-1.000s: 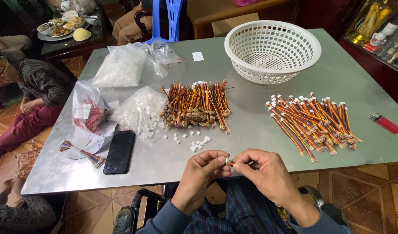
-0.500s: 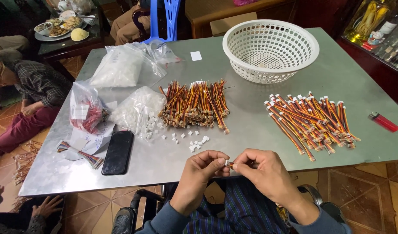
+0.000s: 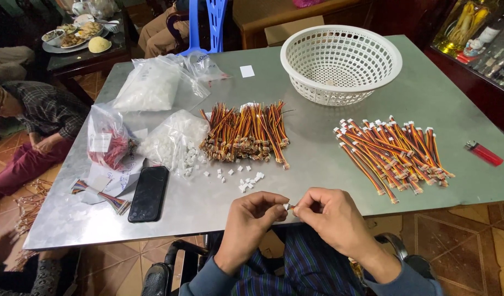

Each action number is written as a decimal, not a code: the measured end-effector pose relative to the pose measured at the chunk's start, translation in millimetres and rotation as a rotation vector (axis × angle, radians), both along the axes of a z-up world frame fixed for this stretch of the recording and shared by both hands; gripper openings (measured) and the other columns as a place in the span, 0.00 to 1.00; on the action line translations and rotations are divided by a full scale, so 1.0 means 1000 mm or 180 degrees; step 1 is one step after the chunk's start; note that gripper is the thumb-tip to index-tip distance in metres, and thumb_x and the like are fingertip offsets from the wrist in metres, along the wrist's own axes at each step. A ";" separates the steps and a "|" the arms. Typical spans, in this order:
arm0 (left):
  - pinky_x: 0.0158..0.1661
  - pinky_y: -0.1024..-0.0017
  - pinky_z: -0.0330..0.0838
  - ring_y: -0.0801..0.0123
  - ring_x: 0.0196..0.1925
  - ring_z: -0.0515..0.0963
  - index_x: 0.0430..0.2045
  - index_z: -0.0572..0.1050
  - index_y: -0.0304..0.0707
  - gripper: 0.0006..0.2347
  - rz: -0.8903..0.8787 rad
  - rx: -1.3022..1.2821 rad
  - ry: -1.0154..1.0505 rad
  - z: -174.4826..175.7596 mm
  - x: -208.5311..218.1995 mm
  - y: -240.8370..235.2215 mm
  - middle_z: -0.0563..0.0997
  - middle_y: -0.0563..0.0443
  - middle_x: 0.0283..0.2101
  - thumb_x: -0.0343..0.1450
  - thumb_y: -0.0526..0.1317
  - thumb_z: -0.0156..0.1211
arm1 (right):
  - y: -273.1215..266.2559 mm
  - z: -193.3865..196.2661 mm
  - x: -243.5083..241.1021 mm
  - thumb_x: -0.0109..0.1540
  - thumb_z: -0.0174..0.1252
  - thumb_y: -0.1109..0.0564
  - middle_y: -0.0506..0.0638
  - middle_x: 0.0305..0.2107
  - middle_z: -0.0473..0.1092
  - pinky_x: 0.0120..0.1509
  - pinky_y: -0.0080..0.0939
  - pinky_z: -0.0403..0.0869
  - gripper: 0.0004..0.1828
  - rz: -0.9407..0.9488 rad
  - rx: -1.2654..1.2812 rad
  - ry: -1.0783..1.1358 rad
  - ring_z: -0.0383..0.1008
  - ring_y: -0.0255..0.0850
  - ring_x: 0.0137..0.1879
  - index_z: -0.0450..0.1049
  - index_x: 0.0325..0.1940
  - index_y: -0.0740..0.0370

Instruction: Manually attaching plastic connector housings to the ends of pre-terminated electrical wires at a workbench.

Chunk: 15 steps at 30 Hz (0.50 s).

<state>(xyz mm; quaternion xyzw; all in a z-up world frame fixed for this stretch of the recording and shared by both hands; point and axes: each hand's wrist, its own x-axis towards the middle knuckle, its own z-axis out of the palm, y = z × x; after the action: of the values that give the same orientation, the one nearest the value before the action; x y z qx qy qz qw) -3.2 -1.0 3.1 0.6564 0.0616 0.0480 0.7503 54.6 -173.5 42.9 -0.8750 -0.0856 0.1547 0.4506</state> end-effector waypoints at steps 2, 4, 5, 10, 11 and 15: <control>0.40 0.75 0.84 0.73 0.31 0.84 0.35 0.85 0.32 0.05 0.0045 0.0133 0.0011 -0.002 0.000 -0.001 0.86 0.48 0.29 0.69 0.33 0.66 | 0.000 0.002 -0.002 0.58 0.67 0.57 0.41 0.17 0.78 0.26 0.34 0.57 0.12 0.0005 0.0007 0.0003 0.56 0.30 0.19 0.81 0.20 0.59; 0.38 0.76 0.83 0.74 0.30 0.84 0.34 0.85 0.33 0.05 0.0088 0.0265 0.0021 -0.001 0.001 -0.002 0.86 0.50 0.27 0.69 0.34 0.67 | 0.000 0.001 -0.002 0.58 0.67 0.57 0.41 0.18 0.80 0.24 0.34 0.56 0.11 0.0008 0.0014 0.0005 0.55 0.29 0.17 0.82 0.21 0.59; 0.37 0.77 0.83 0.75 0.29 0.83 0.34 0.85 0.33 0.05 0.0113 0.0297 0.0053 -0.001 0.001 -0.002 0.86 0.50 0.27 0.69 0.34 0.67 | -0.001 -0.002 -0.001 0.57 0.65 0.57 0.40 0.21 0.82 0.28 0.33 0.64 0.09 0.0112 0.0083 -0.0249 0.66 0.28 0.24 0.82 0.22 0.58; 0.38 0.76 0.86 0.73 0.29 0.83 0.34 0.85 0.31 0.05 0.0192 0.0164 0.0254 0.000 0.003 -0.002 0.85 0.48 0.27 0.70 0.33 0.65 | -0.005 -0.001 -0.001 0.61 0.61 0.59 0.42 0.31 0.82 0.28 0.35 0.73 0.09 0.0673 0.0418 -0.0648 0.77 0.30 0.38 0.80 0.26 0.59; 0.37 0.75 0.85 0.73 0.29 0.82 0.34 0.85 0.31 0.05 0.0172 0.0144 0.0214 -0.001 0.003 -0.002 0.85 0.48 0.27 0.70 0.33 0.65 | -0.006 0.000 0.001 0.62 0.59 0.57 0.42 0.33 0.82 0.32 0.36 0.77 0.09 0.0804 0.0368 -0.0587 0.78 0.30 0.40 0.81 0.29 0.58; 0.37 0.78 0.82 0.74 0.31 0.83 0.34 0.85 0.34 0.04 0.0054 0.0436 0.0038 0.003 0.001 -0.002 0.86 0.50 0.28 0.70 0.34 0.65 | -0.010 0.001 0.008 0.62 0.62 0.53 0.39 0.27 0.81 0.41 0.34 0.70 0.09 0.0707 -0.0015 -0.0431 0.74 0.31 0.34 0.83 0.30 0.54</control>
<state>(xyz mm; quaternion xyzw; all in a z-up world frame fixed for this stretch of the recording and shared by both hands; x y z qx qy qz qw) -2.7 -2.5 5.9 0.7060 0.0682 0.0546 0.7028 62.3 -183.4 44.3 -0.8697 -0.2119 0.1444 0.4218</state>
